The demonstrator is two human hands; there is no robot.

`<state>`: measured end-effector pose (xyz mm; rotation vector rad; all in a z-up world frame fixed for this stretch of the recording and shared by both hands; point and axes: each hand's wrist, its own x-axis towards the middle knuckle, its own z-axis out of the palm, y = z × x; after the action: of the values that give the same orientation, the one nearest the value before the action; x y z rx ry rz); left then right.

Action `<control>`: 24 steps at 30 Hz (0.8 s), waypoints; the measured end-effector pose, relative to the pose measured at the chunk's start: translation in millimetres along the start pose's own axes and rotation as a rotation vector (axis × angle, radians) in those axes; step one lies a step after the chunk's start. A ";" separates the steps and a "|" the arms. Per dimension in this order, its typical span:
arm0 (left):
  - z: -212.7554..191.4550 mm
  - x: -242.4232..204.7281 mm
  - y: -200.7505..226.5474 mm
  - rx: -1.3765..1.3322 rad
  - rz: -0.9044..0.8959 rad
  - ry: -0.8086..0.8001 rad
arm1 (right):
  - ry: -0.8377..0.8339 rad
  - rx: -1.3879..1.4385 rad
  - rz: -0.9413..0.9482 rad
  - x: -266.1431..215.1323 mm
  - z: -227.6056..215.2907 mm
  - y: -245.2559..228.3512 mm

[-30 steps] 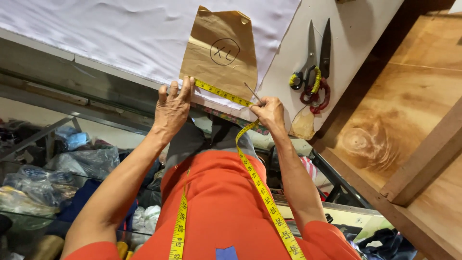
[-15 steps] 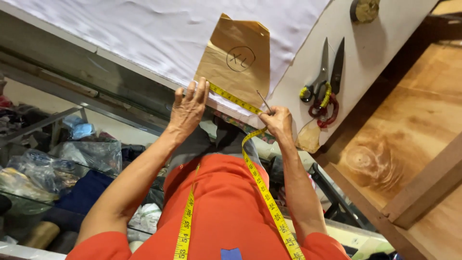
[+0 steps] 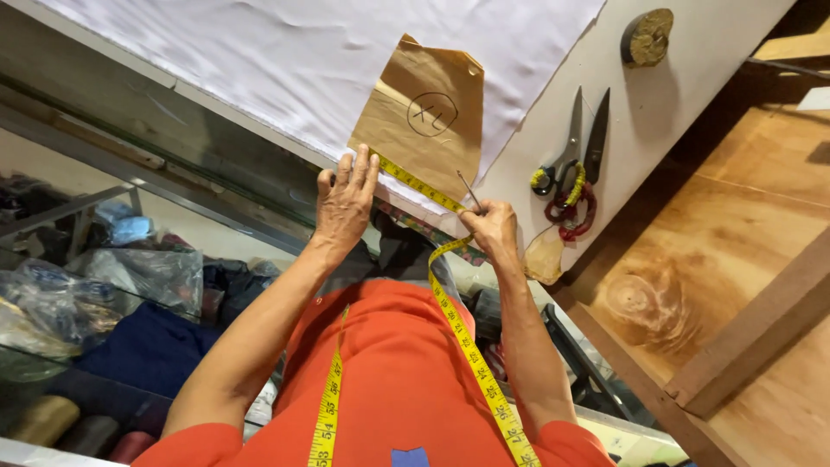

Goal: The person measures a brown paper pattern labeled 'XL' placed on a white fabric using a yellow tape measure and a pen. They mark measurements on the pattern and adjust the fabric and pattern on the table throughout the process.

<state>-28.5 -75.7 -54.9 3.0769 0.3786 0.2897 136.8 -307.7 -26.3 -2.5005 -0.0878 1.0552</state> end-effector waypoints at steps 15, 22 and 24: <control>9.7 -8.5 -0.9 -0.063 -0.047 0.002 | -0.012 0.044 -0.057 -8.9 -11.3 -1.4; 6.9 -8.1 0.5 -0.059 -0.061 -0.006 | 0.094 0.311 -0.378 -21.0 -45.0 2.4; 6.7 -8.3 0.9 -0.063 -0.059 0.005 | 0.073 0.450 -0.457 -30.5 -57.0 -18.9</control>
<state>-34.9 -78.6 -63.0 2.9977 0.4505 0.3008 156.9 -317.5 37.2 -1.9792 -0.3423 0.6990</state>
